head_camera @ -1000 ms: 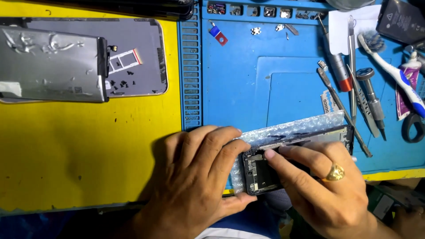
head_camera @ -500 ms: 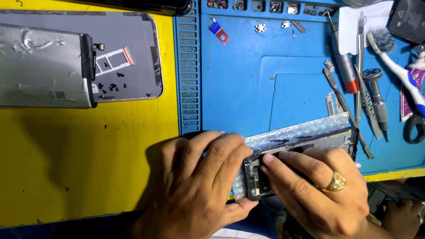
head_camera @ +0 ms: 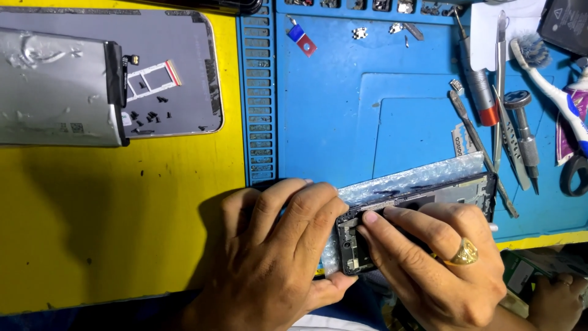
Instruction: Installing and aligning a new screen assembly onto a mobile phone frame at a repair workstation.
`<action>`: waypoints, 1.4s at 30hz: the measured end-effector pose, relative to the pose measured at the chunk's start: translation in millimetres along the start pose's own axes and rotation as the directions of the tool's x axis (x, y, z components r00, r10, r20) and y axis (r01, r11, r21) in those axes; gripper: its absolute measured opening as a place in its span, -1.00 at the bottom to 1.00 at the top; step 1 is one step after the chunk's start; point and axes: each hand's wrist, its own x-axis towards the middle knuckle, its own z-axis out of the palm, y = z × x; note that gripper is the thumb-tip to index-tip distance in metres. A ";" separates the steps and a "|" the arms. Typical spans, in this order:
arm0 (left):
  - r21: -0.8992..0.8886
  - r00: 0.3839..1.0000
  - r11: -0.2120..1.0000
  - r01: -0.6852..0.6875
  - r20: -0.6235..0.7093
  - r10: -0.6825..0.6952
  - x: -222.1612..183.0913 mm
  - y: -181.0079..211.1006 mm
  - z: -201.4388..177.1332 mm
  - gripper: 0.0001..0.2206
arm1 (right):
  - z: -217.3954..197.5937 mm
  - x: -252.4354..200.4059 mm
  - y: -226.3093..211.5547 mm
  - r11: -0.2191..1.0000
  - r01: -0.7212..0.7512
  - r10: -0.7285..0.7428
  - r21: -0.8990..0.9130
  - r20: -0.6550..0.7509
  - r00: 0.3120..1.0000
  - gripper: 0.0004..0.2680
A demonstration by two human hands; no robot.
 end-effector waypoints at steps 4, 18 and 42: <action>-0.002 1.000 1.000 0.000 -0.006 0.000 -0.6 1.2 1.0 -0.44 | 2.3 -2.9 0.5 1.000 0.007 -0.007 0.008 -0.022 1.000 -0.93; 0.016 1.000 1.000 -0.004 -0.020 0.005 -1.3 0.7 1.6 -0.38 | -1.0 1.3 1.8 1.000 0.018 -0.018 0.020 0.006 1.000 -0.92; 0.029 1.000 1.000 -0.008 -0.015 0.009 -0.3 0.1 0.3 -0.37 | -4.7 6.2 3.3 0.999 0.037 -0.038 0.024 0.060 0.997 -0.93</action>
